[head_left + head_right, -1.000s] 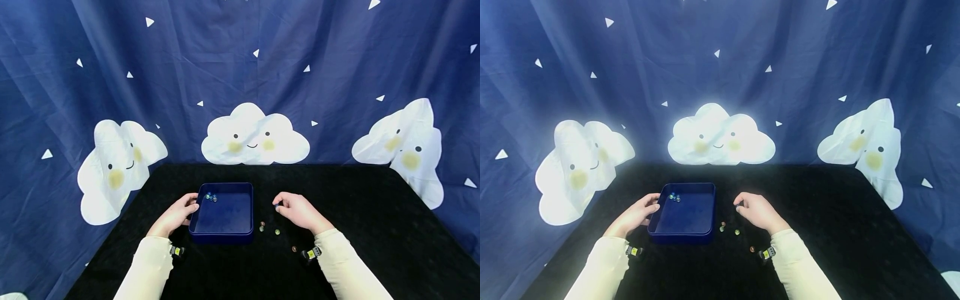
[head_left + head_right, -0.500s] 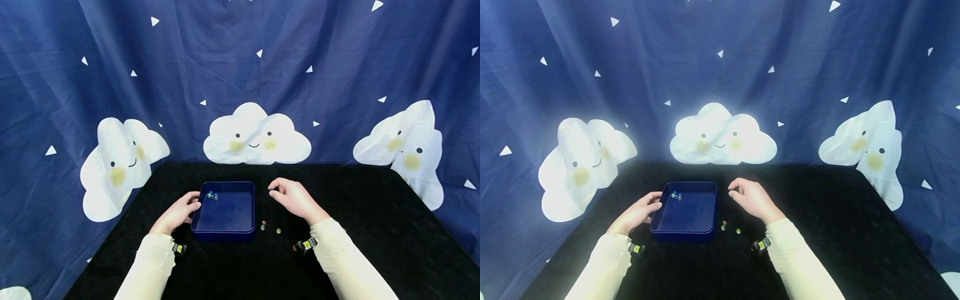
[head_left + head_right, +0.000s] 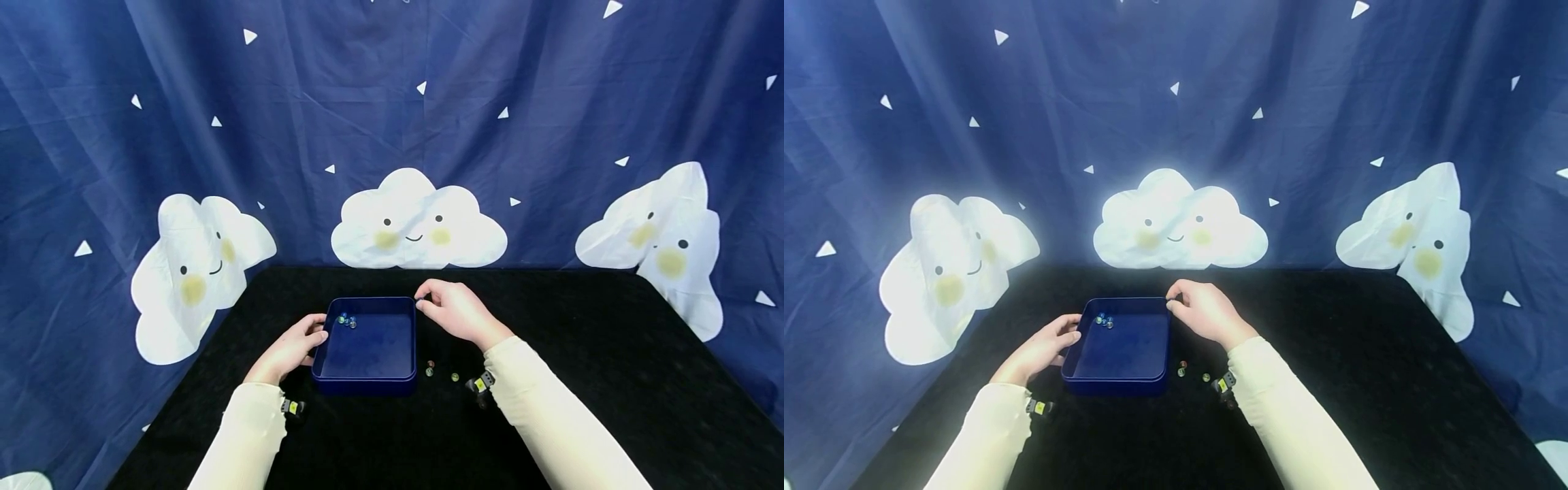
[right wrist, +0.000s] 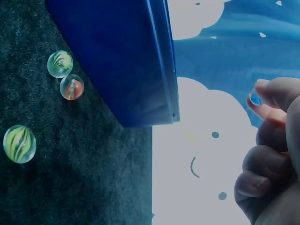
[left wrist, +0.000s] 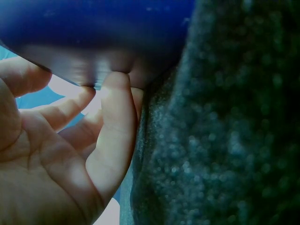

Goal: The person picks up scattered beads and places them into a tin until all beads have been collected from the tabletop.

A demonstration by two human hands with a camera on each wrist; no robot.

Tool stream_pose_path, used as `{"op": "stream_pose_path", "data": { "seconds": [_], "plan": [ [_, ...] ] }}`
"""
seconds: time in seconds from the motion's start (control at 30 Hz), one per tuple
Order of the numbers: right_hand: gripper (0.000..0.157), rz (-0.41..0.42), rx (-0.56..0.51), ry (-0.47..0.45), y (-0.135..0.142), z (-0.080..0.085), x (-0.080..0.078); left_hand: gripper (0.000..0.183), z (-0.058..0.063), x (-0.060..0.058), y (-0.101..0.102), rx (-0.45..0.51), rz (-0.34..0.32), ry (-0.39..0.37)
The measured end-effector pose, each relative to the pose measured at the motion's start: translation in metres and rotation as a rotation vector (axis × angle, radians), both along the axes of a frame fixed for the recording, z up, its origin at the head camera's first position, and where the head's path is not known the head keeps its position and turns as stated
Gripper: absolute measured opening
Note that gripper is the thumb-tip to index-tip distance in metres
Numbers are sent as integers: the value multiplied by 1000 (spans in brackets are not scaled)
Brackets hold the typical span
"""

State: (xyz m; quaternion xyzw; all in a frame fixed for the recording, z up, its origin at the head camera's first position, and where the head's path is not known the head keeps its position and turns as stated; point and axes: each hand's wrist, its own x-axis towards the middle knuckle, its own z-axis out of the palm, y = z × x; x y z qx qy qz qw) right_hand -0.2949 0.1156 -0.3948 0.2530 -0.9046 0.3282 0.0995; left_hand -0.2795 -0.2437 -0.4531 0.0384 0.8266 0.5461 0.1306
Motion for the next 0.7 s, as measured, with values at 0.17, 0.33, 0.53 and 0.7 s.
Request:
{"op": "stream_pose_path", "data": {
  "seconds": [0.17, 0.33, 0.53, 0.7],
  "plan": [
    [11, 6, 26, -4, -8, 3, -5, 46, -1, -1, 0, 12, -3, 2],
    [13, 11, 55, -31, -17, 4, -9, 46, 0, 0, 0, 14, -6, 6],
    [21, 24, 83, -50, -24, 3, -8, 45, 1, 1, 0, 17, -3, -6],
    [17, 5, 80, -52, -20, 0, -6, 44, 1, 1, 0, 18, 0, -6]
  ]
}}
